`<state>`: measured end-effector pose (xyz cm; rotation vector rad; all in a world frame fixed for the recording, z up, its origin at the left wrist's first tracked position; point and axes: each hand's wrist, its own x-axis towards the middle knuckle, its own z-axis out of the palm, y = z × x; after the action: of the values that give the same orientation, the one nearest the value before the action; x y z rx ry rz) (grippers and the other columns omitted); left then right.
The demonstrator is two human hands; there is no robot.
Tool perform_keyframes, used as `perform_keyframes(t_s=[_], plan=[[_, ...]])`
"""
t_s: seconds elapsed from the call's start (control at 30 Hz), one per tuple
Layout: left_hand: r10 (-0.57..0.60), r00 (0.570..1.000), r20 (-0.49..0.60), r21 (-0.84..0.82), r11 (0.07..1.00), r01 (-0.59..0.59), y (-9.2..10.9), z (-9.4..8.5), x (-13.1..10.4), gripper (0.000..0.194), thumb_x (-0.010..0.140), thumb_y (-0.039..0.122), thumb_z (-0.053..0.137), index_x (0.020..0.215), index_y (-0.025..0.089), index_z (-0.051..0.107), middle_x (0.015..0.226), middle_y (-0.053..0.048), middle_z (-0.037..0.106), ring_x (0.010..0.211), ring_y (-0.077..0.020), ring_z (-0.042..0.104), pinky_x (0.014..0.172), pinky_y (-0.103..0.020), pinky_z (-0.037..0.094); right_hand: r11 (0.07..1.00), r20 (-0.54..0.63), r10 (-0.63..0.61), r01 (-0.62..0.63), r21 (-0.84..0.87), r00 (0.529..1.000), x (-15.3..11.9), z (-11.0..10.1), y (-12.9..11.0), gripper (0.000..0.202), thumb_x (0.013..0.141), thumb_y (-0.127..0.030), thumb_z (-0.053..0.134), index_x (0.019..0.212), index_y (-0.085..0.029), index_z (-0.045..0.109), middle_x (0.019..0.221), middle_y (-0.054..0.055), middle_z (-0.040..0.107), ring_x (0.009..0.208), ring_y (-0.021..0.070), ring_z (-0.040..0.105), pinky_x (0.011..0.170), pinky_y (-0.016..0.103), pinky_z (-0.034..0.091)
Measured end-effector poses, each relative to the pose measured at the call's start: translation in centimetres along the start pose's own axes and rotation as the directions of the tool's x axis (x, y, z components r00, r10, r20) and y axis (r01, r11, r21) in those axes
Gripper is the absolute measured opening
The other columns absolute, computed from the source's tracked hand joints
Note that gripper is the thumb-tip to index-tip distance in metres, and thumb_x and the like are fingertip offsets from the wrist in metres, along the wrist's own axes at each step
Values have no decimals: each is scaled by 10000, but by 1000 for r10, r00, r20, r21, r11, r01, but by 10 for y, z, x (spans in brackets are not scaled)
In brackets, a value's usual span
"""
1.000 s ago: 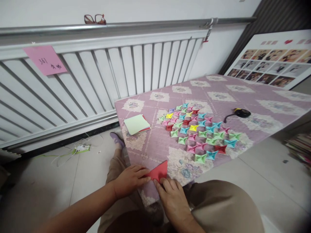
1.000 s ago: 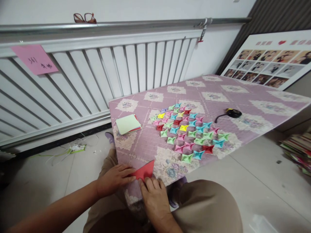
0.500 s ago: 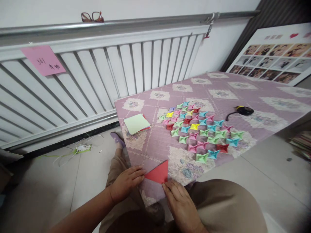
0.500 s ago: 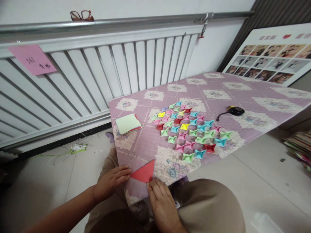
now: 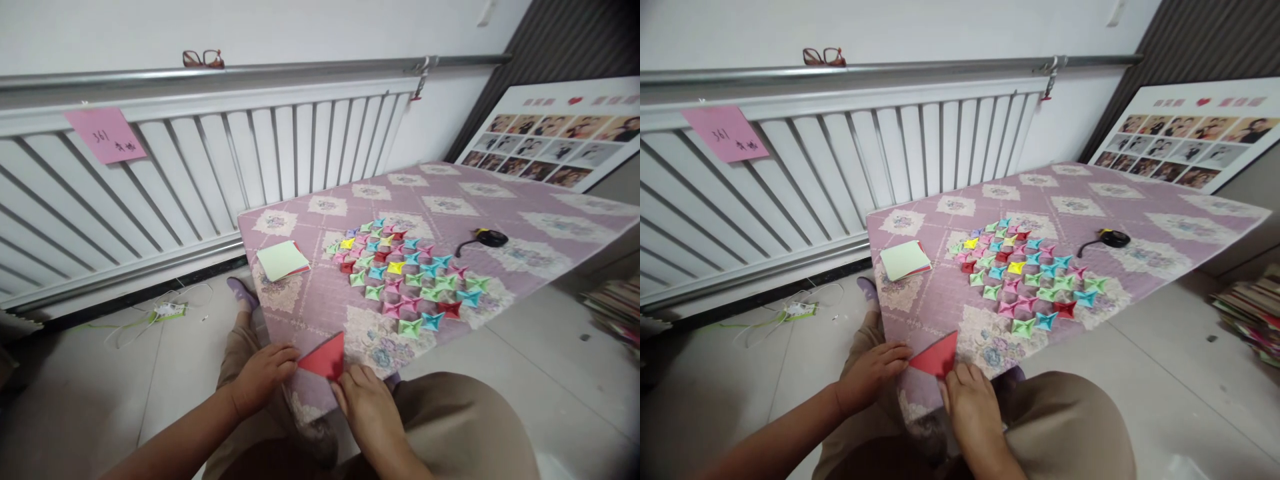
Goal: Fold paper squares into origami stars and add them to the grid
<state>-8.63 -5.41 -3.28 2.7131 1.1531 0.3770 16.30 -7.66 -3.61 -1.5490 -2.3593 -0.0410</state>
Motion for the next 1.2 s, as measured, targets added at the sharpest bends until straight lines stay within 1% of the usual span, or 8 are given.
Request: perform_keyframes(t_s=[0.13,0.23,0.37,0.6,0.77,0.93,1.07,1.2], plan=[[-122,989,84,-64,990,128,12,-13,18,165,842,79,514,915,190,612,1077,-12,637,1045,-157,551,974,-294,417,999,29,51,-51,-8,998,19,-11,-3,94,771,-260,702,736,-212,629,816,37,637,802,220,567,706,318,418],[-210,975,70,-63,975,214,22,-15,31,189,811,111,560,981,189,592,1084,-29,610,1014,-166,548,933,-293,437,999,62,50,-50,7,997,26,-14,-2,102,776,-248,690,713,-220,615,808,32,639,787,209,565,701,309,398],[-113,992,47,-13,993,114,31,-6,38,241,830,204,598,1068,199,562,1209,-42,553,1105,-206,497,973,-338,412,998,144,51,-57,41,988,29,-17,0,116,795,-239,660,696,-217,603,808,30,640,787,198,564,709,300,372],[-6,987,160,157,987,-20,31,-5,45,127,934,192,455,989,186,570,1093,-64,584,1013,-204,533,847,-335,470,989,260,112,-133,64,959,31,-23,-2,124,810,-307,642,741,-208,611,866,53,649,855,224,561,745,314,346],[43,969,242,265,958,-109,35,-18,52,129,942,189,442,923,160,567,1010,-78,597,919,-214,553,718,-319,492,988,248,114,-137,77,962,29,-23,-2,120,796,-306,661,747,-212,602,882,48,645,857,220,555,736,311,340],[70,960,271,291,945,-151,36,-20,55,117,933,190,450,933,150,560,955,-76,603,874,-221,563,683,-319,485,989,178,103,-119,82,979,26,-18,-1,145,765,-314,698,752,-211,597,857,41,635,844,225,551,732,316,347],[16,968,252,285,954,-90,37,-14,53,104,919,176,454,932,153,555,936,-79,606,832,-218,569,664,-322,477,993,67,97,-101,61,993,17,-9,-3,125,758,-268,711,791,-212,604,858,40,622,848,233,545,739,325,355],[-80,985,155,263,964,37,51,-7,42,80,899,205,486,923,178,557,936,-63,609,838,-235,565,693,-359,477,1000,-59,16,-16,-4,998,1,4,1,45,813,-203,648,841,-224,620,831,30,611,811,222,539,742,336,355]])
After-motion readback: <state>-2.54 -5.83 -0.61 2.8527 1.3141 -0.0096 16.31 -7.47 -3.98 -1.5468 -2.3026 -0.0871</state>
